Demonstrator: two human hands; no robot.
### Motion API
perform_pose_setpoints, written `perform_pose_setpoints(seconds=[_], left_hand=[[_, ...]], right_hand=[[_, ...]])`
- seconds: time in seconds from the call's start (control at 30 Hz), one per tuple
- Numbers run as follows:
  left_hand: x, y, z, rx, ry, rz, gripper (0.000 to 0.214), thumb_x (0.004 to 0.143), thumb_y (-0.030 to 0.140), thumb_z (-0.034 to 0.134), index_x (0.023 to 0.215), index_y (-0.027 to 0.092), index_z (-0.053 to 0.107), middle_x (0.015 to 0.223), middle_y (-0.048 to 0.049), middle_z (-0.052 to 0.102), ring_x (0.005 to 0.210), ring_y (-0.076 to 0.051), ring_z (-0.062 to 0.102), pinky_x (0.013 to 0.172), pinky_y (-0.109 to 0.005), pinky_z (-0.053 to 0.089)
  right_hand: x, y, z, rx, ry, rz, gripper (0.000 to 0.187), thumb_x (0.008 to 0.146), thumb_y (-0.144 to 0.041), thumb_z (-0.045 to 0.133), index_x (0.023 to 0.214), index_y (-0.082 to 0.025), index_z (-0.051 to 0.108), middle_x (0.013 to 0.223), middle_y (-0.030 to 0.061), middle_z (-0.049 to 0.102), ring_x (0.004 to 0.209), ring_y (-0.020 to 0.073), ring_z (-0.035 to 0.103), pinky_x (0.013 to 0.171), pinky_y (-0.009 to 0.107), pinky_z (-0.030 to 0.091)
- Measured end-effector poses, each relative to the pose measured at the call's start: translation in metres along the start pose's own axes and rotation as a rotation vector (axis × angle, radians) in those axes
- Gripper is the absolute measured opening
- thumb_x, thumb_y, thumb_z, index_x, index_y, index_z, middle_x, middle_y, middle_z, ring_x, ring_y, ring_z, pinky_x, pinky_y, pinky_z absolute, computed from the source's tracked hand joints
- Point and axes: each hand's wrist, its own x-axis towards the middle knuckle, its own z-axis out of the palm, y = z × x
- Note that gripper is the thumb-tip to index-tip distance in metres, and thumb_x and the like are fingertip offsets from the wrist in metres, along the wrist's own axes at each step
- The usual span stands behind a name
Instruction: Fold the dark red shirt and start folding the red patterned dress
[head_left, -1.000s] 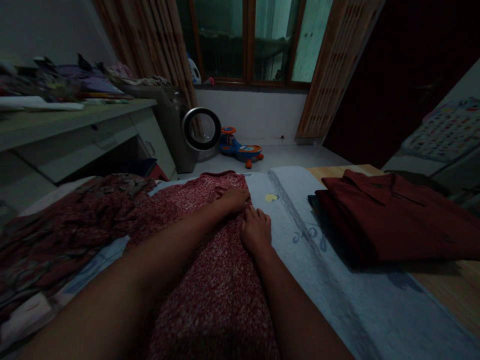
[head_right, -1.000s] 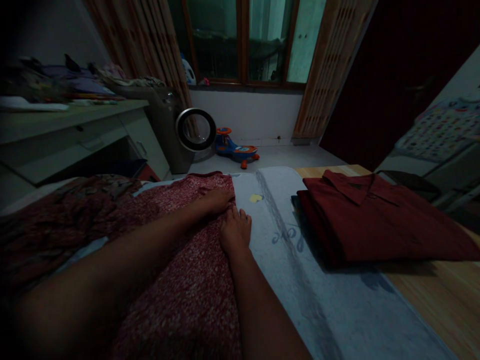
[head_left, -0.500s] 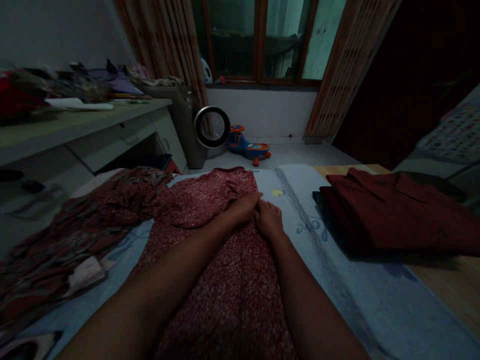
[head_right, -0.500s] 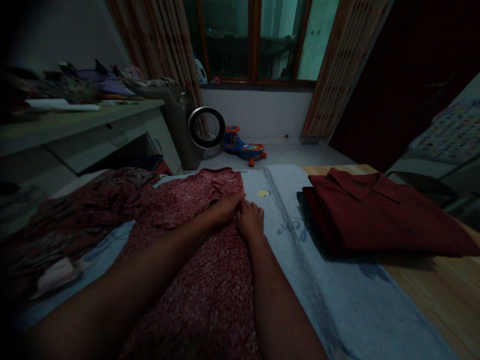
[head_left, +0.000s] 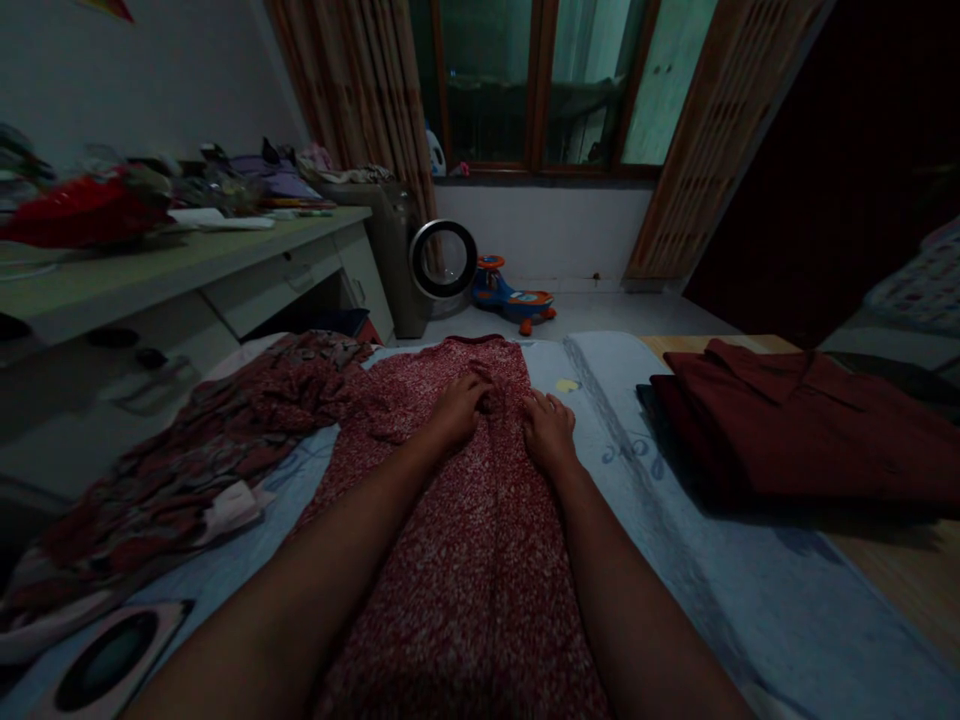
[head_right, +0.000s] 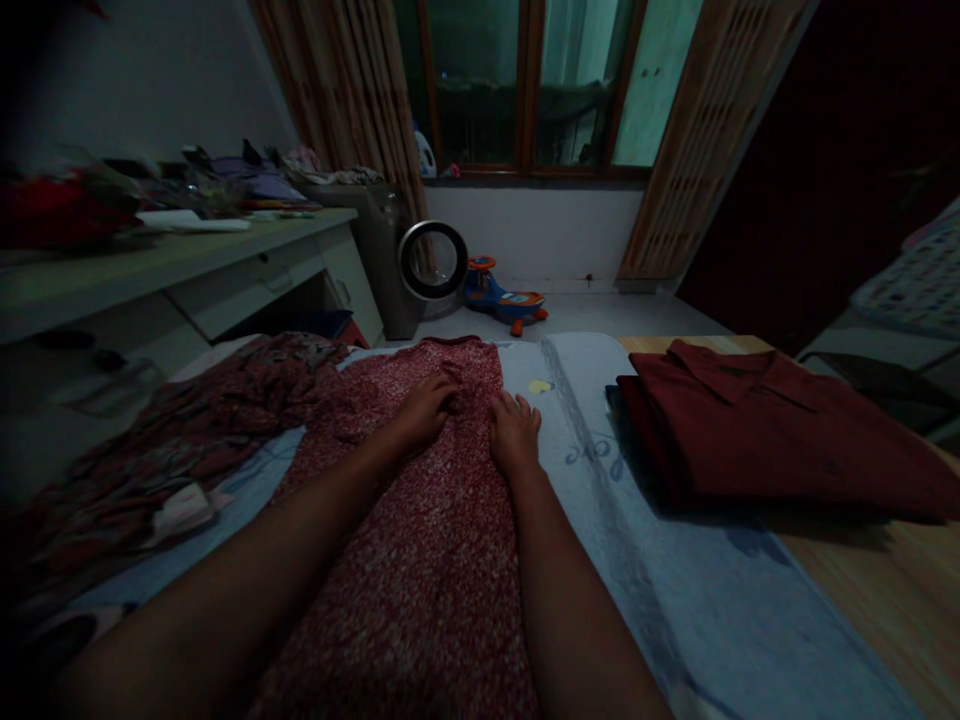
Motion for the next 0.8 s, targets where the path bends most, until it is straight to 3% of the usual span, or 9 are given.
perform_pose_setpoints(seconds=[0.1,0.2,0.37,0.53,0.67,0.73,0.8], left_hand=[[0.002,-0.003,0.003,0.037,0.038,0.019,0.04,0.082,0.012,0.053,0.117,0.025,0.066,0.12,-0.0061,0.059,0.115,-0.023,0.053,0.101,-0.036,0.044],[0.006,-0.001,0.001,0.042,0.072,0.004,0.031,0.086,0.013,0.049,0.107,0.023,0.069,0.112,-0.0065,0.061,0.108,-0.022,0.056,0.095,-0.033,0.045],[0.011,-0.001,-0.009,0.097,0.108,0.004,0.026,0.09,0.02,0.048,0.106,0.021,0.069,0.111,-0.0073,0.063,0.109,-0.023,0.055,0.093,-0.033,0.043],[0.006,-0.005,-0.012,0.317,-0.003,-0.015,0.026,0.093,0.021,0.046,0.103,0.019,0.07,0.114,-0.012,0.064,0.111,-0.028,0.054,0.099,-0.042,0.038],[0.0,0.009,-0.014,0.387,0.046,-0.049,0.025,0.09,0.017,0.049,0.103,0.018,0.07,0.118,-0.0144,0.064,0.117,-0.032,0.05,0.106,-0.053,0.031],[-0.002,0.02,-0.012,0.328,0.078,0.006,0.025,0.09,0.018,0.049,0.106,0.019,0.069,0.12,-0.0133,0.063,0.117,-0.03,0.05,0.104,-0.049,0.034],[-0.003,0.028,-0.006,0.23,0.029,0.118,0.023,0.09,0.02,0.051,0.106,0.02,0.068,0.117,-0.0105,0.064,0.113,-0.026,0.053,0.1,-0.041,0.04]], right_hand=[[0.002,-0.003,0.002,0.083,-0.037,-0.131,0.041,0.097,-0.018,0.038,0.133,-0.026,0.055,0.152,0.0041,0.045,0.139,0.019,0.036,0.114,0.046,0.019],[0.004,-0.006,0.006,0.14,-0.15,-0.159,0.044,0.097,-0.017,0.036,0.137,-0.023,0.051,0.149,0.0061,0.048,0.137,0.0164,0.04,0.114,0.043,0.022],[0.002,-0.009,0.005,0.101,-0.245,-0.139,0.05,0.096,-0.025,0.041,0.146,-0.022,0.042,0.154,0.008,0.041,0.142,0.0201,0.034,0.115,0.046,0.021],[0.002,-0.012,0.001,0.04,-0.301,-0.152,0.061,0.094,-0.048,0.048,0.148,-0.023,0.039,0.159,0.0085,0.032,0.145,0.0268,0.028,0.116,0.053,0.016],[0.002,-0.012,0.002,0.059,-0.314,-0.136,0.072,0.09,-0.056,0.051,0.151,-0.022,0.034,0.159,0.0101,0.03,0.146,0.0278,0.026,0.116,0.053,0.014],[0.002,-0.012,0.002,0.075,-0.303,-0.129,0.074,0.089,-0.056,0.053,0.151,-0.02,0.032,0.158,0.0116,0.032,0.145,0.0281,0.027,0.116,0.053,0.015],[0.002,-0.011,0.003,0.088,-0.279,-0.141,0.072,0.089,-0.055,0.053,0.149,-0.02,0.034,0.156,0.0119,0.035,0.144,0.0277,0.029,0.116,0.053,0.016]])
